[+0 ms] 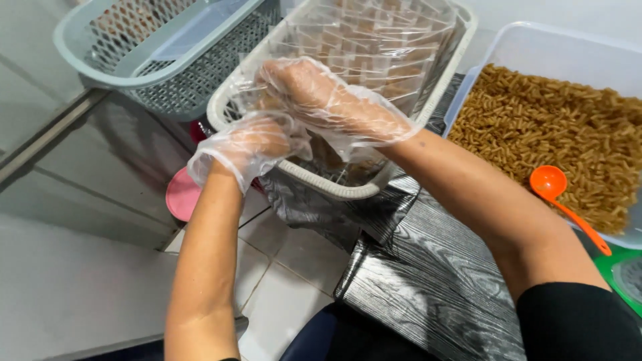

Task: A person scoops dried food items from a large container into small plastic bags and weighs them on a digital scale.

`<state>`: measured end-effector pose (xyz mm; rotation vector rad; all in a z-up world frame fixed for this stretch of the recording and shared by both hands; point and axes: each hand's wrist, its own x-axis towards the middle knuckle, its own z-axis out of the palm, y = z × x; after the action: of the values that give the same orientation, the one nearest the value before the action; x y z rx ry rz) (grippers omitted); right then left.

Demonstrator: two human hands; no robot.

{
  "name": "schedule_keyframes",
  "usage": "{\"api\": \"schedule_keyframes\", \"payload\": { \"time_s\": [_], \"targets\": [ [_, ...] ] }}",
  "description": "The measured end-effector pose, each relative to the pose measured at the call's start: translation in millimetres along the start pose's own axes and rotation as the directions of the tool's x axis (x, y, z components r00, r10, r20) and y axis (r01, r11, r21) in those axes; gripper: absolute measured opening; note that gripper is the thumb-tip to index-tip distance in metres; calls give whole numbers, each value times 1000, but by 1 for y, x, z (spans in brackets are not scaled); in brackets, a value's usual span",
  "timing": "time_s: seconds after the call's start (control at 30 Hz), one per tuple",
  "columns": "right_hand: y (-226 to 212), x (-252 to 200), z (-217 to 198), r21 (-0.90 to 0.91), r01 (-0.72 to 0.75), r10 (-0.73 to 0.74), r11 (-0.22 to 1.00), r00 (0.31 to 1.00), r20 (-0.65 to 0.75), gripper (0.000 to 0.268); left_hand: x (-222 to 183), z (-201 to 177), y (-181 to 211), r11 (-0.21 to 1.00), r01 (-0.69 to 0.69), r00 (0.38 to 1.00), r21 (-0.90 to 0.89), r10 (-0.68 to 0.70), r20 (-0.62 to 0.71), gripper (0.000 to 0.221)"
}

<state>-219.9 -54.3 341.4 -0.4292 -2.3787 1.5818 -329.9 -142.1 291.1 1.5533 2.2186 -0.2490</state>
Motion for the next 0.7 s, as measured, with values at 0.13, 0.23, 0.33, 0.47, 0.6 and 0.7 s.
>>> {"api": "schedule_keyframes", "payload": {
  "time_s": [0.13,0.23,0.33,0.47,0.6,0.7],
  "targets": [
    [17,-36,-49,-556,632,-681,539,716,154,18,100,71,-81,809,-389,897,440,442,-20,40],
    [13,-76,-81,-531,630,-634,566,745,207,8,177,113,-133,827,-400,880,396,467,-86,28],
    [20,-113,-112,-544,631,-618,554,749,238,6,189,109,-141,893,-263,965,364,238,113,79],
    [27,-170,-138,-469,586,-556,660,802,219,64,101,73,-80,832,-54,987,552,-40,157,113],
    [48,-219,-157,-644,345,-371,683,923,101,23,21,22,-12,916,360,925,177,-376,65,78],
    [76,-262,-173,-720,326,-438,613,898,33,23,-20,-30,63,784,608,794,-126,-600,96,55]
  ]
}}
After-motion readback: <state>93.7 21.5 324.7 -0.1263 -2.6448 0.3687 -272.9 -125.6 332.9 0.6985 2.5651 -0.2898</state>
